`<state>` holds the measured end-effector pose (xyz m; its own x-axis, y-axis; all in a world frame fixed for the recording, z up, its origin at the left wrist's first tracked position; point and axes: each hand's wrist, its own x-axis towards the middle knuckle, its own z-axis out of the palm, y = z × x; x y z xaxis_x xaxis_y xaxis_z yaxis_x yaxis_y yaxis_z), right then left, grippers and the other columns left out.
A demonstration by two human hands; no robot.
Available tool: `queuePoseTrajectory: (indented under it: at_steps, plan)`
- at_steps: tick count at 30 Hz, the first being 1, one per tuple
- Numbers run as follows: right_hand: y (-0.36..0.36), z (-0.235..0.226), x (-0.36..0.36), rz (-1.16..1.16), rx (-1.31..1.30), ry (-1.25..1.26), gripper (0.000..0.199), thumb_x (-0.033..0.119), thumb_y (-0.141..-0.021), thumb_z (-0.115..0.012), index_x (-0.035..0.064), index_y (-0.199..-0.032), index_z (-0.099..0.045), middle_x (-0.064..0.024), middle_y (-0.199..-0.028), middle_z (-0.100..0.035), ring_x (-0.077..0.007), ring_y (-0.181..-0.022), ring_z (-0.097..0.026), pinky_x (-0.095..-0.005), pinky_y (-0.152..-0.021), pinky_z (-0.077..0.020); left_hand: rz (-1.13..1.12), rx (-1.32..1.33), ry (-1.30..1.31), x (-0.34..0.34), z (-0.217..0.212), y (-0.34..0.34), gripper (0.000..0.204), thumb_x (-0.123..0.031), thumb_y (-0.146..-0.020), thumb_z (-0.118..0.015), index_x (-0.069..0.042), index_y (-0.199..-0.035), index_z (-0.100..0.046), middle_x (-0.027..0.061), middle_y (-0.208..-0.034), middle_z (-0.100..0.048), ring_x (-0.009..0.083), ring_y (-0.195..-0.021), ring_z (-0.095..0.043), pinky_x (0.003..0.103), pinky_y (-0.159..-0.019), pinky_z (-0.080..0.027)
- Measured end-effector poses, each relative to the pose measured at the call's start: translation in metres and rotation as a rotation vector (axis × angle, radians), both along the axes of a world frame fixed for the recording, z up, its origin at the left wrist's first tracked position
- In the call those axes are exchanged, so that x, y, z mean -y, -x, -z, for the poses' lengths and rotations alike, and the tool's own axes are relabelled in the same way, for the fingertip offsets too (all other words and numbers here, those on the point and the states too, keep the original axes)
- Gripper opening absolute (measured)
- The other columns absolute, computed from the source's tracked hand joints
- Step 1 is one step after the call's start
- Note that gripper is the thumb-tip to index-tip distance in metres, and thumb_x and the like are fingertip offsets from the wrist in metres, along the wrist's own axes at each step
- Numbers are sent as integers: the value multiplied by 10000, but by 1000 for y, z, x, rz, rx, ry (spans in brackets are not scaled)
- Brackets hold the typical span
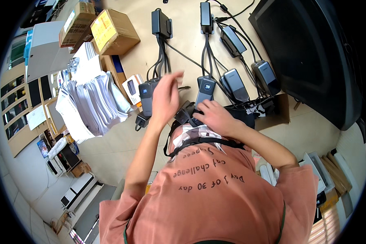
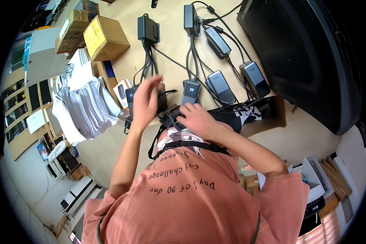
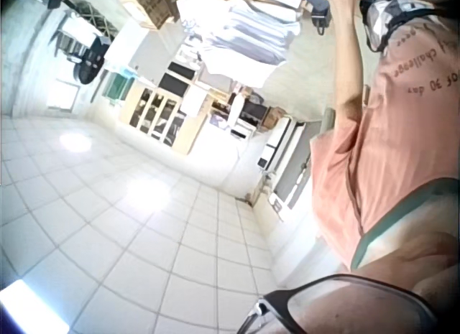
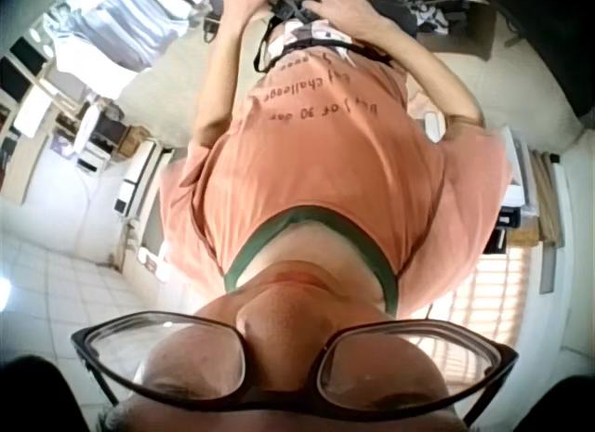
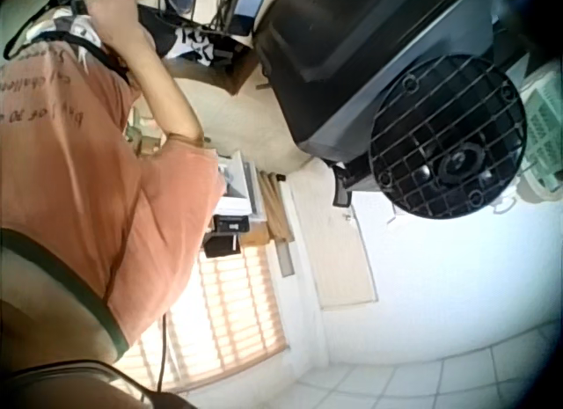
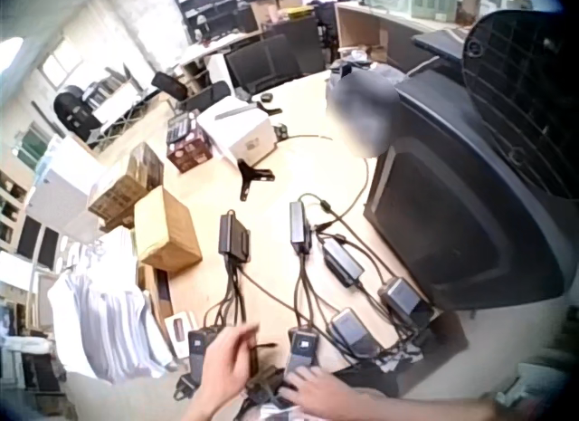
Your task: The person takes power banks from a cardboard box, checks the digital display on each by pressing a button, and places them onto a table to connect them to charging cables.
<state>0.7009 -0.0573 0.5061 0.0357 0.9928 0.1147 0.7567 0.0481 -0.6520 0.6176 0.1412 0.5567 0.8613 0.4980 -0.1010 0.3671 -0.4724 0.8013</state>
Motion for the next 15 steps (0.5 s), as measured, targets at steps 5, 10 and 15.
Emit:
queuePoseTrajectory:
  at_steps: [5, 10, 15]
  plan:
    - [7, 20, -11, -145, 130, -22, 128, 151, -800, -591, 68, -886, -636, -57, -992, -585, -215, -1008, -535, -313, -821, -420, -282, -79, 449, 48, 6, 76, 248, -5, -1020, -421, 30, -1189, -600, 74, -1042, -665, 91, -897, -612, 239, -804, -492]
    - [3, 16, -7, -156, 54, 27, 182, 120, -766, -627, 35, -925, -648, -77, -966, -596, -239, -1003, -552, -342, -845, -443, -366, 5, 465, 52, 13, 85, 251, -16, -1020, -427, 25, -1200, -597, 73, -1061, -666, 88, -904, -606, 238, -817, -493]
    - [-19, -7, -4, -134, -184, 167, 410, 150, -651, -782, 9, -1018, -665, -104, -1000, -594, -290, -1021, -552, -375, -901, -461, -242, -16, 356, 45, -3, 70, 247, -1, -1002, -446, 17, -1187, -608, 72, -1040, -684, 102, -891, -624, 249, -824, -497]
